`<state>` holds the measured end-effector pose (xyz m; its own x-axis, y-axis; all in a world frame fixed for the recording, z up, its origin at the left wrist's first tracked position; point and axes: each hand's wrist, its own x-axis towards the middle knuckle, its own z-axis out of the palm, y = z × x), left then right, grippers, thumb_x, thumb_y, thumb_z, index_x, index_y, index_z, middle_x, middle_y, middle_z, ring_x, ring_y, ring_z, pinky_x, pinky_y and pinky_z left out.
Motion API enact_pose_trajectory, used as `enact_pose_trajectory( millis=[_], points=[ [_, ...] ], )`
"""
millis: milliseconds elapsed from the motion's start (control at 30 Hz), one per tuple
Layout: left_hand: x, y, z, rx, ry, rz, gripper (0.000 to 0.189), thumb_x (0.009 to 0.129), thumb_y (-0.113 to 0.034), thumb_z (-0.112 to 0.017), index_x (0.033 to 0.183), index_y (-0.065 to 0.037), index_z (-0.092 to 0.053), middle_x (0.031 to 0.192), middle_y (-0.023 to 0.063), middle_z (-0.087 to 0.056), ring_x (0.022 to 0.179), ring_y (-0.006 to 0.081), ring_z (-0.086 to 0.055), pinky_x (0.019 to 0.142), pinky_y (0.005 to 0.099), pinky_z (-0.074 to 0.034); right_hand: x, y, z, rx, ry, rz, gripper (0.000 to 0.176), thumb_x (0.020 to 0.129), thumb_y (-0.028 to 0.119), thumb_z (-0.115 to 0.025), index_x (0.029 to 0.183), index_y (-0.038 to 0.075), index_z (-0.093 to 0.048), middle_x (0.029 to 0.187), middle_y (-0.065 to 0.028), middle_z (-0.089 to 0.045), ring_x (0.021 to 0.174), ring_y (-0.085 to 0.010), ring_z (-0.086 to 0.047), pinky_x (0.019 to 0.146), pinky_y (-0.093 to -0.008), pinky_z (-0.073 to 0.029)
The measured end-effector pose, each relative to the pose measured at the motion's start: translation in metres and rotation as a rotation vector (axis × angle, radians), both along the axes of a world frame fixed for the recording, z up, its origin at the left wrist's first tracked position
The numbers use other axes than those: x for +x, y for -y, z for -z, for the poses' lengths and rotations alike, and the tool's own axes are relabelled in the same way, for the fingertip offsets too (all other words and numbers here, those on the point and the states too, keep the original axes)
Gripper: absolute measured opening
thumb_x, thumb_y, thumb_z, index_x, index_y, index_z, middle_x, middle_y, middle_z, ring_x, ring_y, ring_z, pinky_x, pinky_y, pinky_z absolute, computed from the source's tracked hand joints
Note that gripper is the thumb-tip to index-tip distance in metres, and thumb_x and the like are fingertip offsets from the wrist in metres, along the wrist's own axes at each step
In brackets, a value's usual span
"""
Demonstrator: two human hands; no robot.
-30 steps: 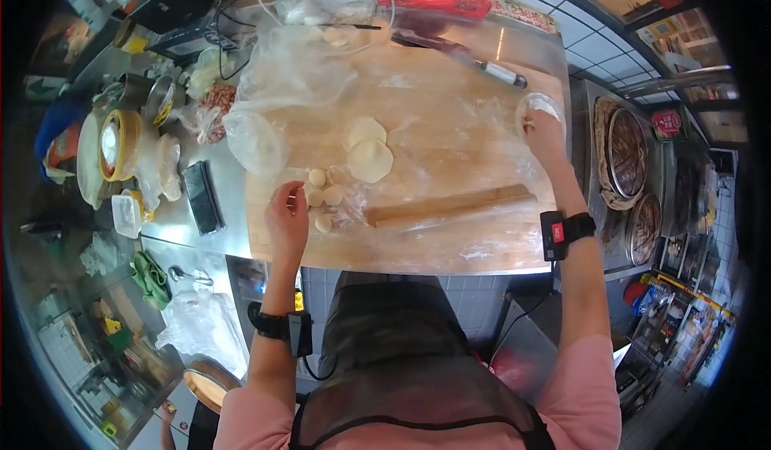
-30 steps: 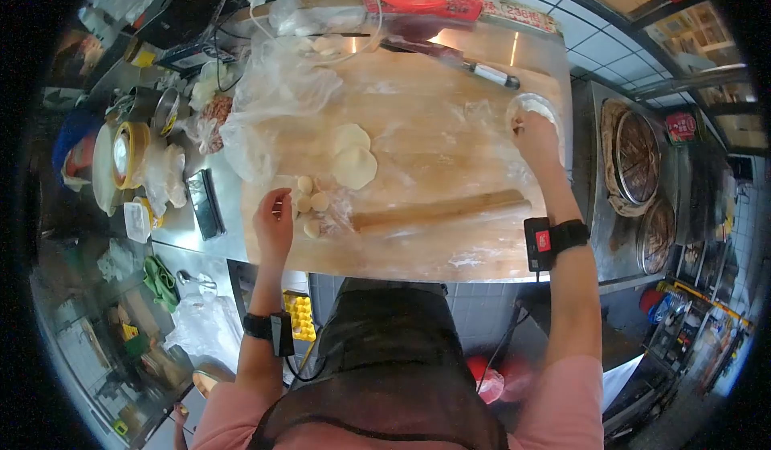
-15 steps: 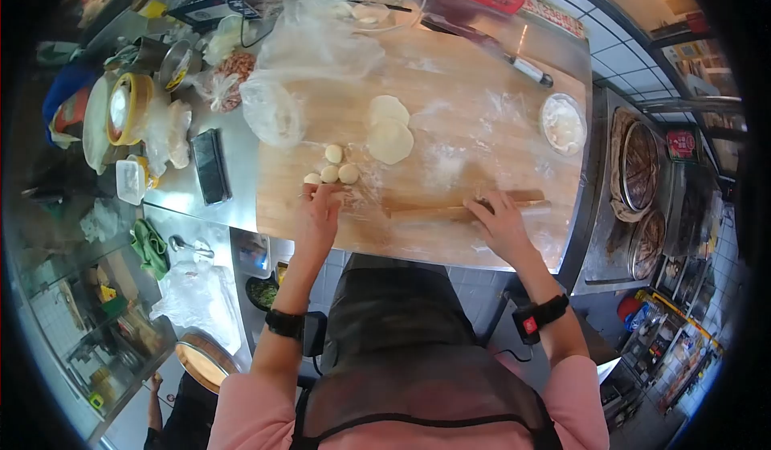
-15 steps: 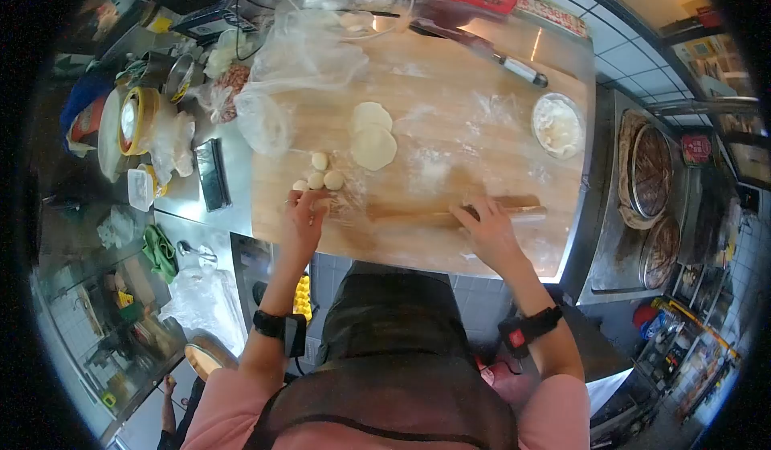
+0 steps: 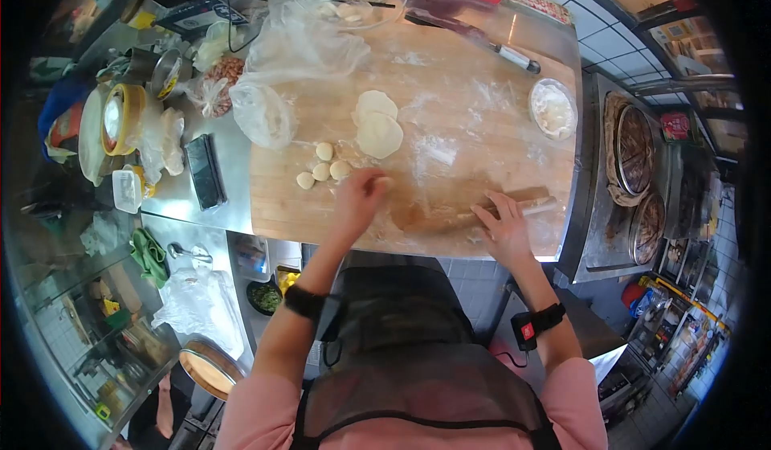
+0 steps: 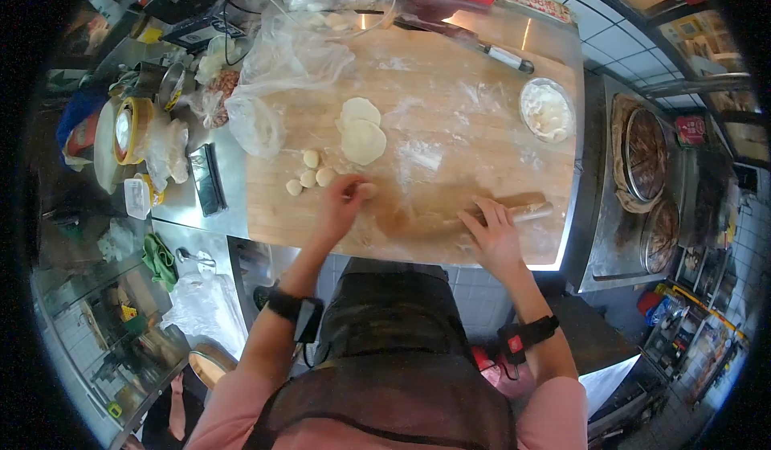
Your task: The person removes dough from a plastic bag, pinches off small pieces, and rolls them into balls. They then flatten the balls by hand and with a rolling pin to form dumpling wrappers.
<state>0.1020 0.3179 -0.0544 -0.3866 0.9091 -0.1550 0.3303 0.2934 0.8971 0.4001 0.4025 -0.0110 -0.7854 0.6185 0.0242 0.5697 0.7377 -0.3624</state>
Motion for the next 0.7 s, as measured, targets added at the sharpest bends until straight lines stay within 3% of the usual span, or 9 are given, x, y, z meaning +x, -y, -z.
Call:
enact_pose_trajectory(
  millis=[67, 100, 200, 233, 333, 467, 533, 567, 700],
  points=[
    [0.039, -0.019, 0.001, -0.061, 0.011, 0.160, 0.018, 0.081, -0.013, -0.064, 0.097, -0.006, -0.063, 0.076, 0.0138, -0.063, 0.071, 0.0292, -0.062, 0.063, 0.0385, -0.049, -0.007, 0.009, -0.001, -0.106, -0.010, 0.042, 0.052, 0.075, 0.015, -0.065, 0.125, 0.011, -0.055, 0.135, -0.0181, -0.043, 0.123, -0.0358, -0.043, 0.101, -0.0487, -0.035],
    [0.057, -0.024, -0.003, -0.121, -0.024, 0.270, 0.015, 0.081, -0.014, -0.064, 0.094, -0.007, -0.063, 0.077, 0.0151, -0.063, 0.072, 0.0329, -0.062, 0.063, 0.0414, -0.049, -0.015, 0.010, 0.001, -0.105, -0.006, 0.047, 0.052, 0.075, 0.015, -0.065, 0.125, 0.011, -0.055, 0.135, -0.0181, -0.043, 0.123, -0.0358, -0.043, 0.101, -0.0487, -0.035],
    [0.082, -0.030, -0.019, -0.100, -0.090, 0.365, 0.015, 0.081, -0.015, -0.066, 0.085, -0.002, -0.061, 0.076, 0.0168, -0.063, 0.072, 0.0329, -0.062, 0.065, 0.0401, -0.049, -0.053, -0.003, 0.016, 0.095, 0.097, 0.225, 0.061, 0.078, 0.021, -0.059, 0.135, 0.006, -0.043, 0.144, -0.0173, -0.036, 0.134, -0.0329, -0.032, 0.109, -0.0530, -0.023],
    [0.081, -0.031, -0.017, -0.114, -0.077, 0.358, 0.015, 0.079, -0.014, -0.067, 0.083, -0.002, -0.060, 0.078, 0.0189, -0.063, 0.076, 0.0381, -0.061, 0.066, 0.0429, -0.048, -0.066, -0.013, 0.023, 0.166, 0.116, 0.288, 0.061, 0.080, 0.022, -0.056, 0.137, 0.005, -0.040, 0.146, -0.0166, -0.034, 0.136, -0.0317, -0.030, 0.110, -0.0533, -0.019],
    [0.070, -0.045, -0.002, 0.001, -0.173, 0.392, 0.015, 0.076, -0.013, -0.068, 0.082, -0.002, -0.061, 0.080, 0.0193, -0.063, 0.076, 0.0376, -0.061, 0.067, 0.0443, -0.048, -0.091, -0.043, 0.023, 0.125, 0.142, 0.338, 0.063, 0.081, 0.018, -0.053, 0.140, 0.005, -0.037, 0.147, -0.0157, -0.033, 0.137, -0.0307, -0.029, 0.111, -0.0524, -0.018],
    [0.066, -0.053, -0.014, -0.016, -0.251, 0.549, 0.013, 0.075, -0.012, -0.068, 0.079, -0.001, -0.062, 0.080, 0.0178, -0.062, 0.074, 0.0378, -0.059, 0.067, 0.0426, -0.048, -0.069, -0.014, 0.034, 0.195, 0.179, 0.323, 0.067, 0.083, 0.023, -0.051, 0.144, 0.007, -0.029, 0.151, -0.0109, -0.028, 0.140, -0.0273, -0.023, 0.112, -0.0527, -0.016],
    [0.062, -0.045, 0.000, -0.043, -0.111, 0.477, 0.012, 0.075, -0.012, -0.067, 0.080, -0.002, -0.063, 0.080, 0.0175, -0.062, 0.074, 0.0371, -0.059, 0.067, 0.0423, -0.048, -0.049, 0.020, 0.024, 0.037, 0.363, 0.297, 0.067, 0.083, 0.024, -0.050, 0.145, 0.008, -0.028, 0.152, -0.0105, -0.026, 0.141, -0.0257, -0.022, 0.112, -0.0527, -0.016],
    [0.061, -0.044, 0.007, -0.077, 0.030, 0.399, 0.011, 0.075, -0.011, -0.067, 0.081, -0.002, -0.063, 0.080, 0.0172, -0.062, 0.075, 0.0365, -0.060, 0.067, 0.0420, -0.048, -0.044, 0.024, 0.024, 0.033, 0.354, 0.300, 0.066, 0.084, 0.024, -0.050, 0.145, 0.009, -0.029, 0.152, -0.0098, -0.027, 0.141, -0.0247, -0.021, 0.111, -0.0527, -0.017],
    [0.063, -0.048, -0.010, -0.158, -0.056, 0.436, 0.010, 0.075, -0.010, -0.065, 0.082, -0.003, -0.063, 0.080, 0.0159, -0.062, 0.073, 0.0331, -0.060, 0.066, 0.0406, -0.048, -0.090, -0.029, 0.026, 0.114, 0.187, 0.338, 0.065, 0.083, 0.020, -0.050, 0.144, 0.010, -0.031, 0.152, -0.0124, -0.026, 0.142, -0.0262, -0.021, 0.111, -0.0540, -0.015]
  ],
)
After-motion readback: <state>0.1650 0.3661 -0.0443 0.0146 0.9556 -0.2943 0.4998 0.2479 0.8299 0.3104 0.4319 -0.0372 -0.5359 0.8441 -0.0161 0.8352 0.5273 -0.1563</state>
